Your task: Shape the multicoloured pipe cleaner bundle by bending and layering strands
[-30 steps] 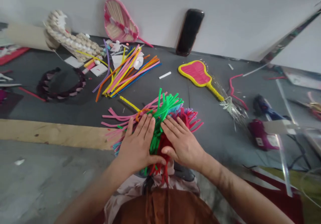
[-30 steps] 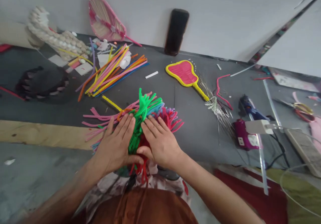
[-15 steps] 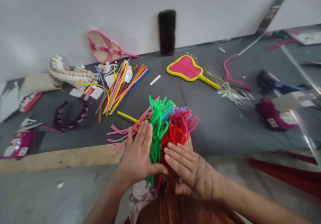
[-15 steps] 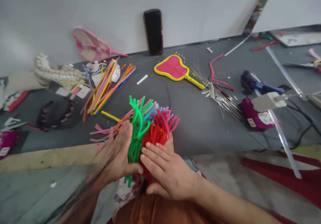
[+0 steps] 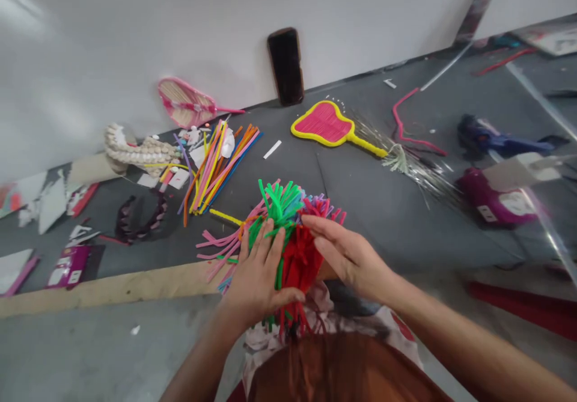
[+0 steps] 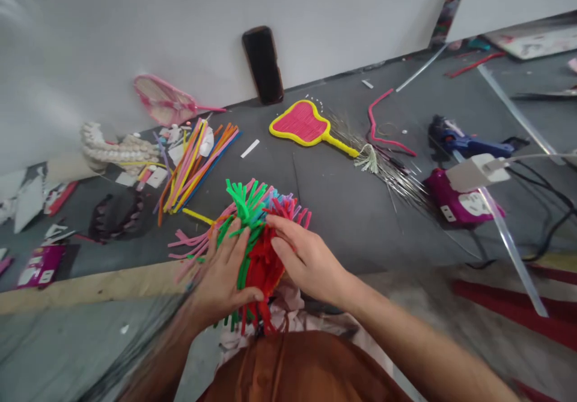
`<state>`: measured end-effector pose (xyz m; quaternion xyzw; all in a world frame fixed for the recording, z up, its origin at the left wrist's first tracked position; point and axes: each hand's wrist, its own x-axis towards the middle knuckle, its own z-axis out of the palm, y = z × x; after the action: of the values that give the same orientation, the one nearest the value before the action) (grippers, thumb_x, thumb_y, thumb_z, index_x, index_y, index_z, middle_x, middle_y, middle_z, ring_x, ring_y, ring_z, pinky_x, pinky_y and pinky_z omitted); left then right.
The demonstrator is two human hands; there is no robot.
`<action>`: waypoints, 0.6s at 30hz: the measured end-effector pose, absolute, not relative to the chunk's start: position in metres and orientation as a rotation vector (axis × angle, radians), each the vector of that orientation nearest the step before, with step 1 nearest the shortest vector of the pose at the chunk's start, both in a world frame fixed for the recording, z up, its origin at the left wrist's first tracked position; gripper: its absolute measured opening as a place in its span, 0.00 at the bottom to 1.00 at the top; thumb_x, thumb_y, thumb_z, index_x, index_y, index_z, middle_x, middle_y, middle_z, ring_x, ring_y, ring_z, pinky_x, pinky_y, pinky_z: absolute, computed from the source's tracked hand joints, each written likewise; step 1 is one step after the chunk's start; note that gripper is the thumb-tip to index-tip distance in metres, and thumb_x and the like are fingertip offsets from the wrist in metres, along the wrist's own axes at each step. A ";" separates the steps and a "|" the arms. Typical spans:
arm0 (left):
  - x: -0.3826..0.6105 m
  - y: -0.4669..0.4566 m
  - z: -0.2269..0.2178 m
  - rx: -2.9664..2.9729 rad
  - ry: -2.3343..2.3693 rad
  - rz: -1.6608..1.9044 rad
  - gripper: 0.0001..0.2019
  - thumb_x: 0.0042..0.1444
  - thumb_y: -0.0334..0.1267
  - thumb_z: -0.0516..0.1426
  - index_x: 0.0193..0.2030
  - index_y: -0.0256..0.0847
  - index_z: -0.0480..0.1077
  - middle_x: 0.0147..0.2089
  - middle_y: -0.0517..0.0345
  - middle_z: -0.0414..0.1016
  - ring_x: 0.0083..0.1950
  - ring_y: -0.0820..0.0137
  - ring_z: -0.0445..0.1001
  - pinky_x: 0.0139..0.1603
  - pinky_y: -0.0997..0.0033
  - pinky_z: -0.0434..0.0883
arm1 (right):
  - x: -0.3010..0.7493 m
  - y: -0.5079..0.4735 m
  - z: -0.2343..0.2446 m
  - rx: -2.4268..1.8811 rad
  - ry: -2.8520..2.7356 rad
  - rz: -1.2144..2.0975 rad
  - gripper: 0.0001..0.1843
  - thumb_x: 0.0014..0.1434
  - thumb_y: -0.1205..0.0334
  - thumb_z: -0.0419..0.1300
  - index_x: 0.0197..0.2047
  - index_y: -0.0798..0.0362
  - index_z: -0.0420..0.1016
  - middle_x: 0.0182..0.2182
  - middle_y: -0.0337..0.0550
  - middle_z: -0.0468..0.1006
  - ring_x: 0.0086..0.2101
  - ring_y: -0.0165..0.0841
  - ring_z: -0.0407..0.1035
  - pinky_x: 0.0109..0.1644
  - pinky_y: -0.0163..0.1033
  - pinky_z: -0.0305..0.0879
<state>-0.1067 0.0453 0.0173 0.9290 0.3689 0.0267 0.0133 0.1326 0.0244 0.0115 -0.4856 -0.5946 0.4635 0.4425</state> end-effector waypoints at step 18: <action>-0.153 0.104 0.057 2.670 1.479 0.101 0.20 0.66 0.33 0.46 0.61 0.38 0.68 0.59 0.42 0.74 0.63 0.55 0.68 0.63 0.47 0.60 | 0.101 0.082 0.014 -1.206 -1.624 1.226 0.17 0.60 0.63 0.56 0.53 0.50 0.69 0.51 0.49 0.79 0.53 0.39 0.74 0.60 0.51 0.70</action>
<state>-0.1531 0.1038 0.0575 0.8735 0.4838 0.0330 0.0440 0.1012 0.0819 0.0137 -0.4718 -0.6355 0.4799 0.3786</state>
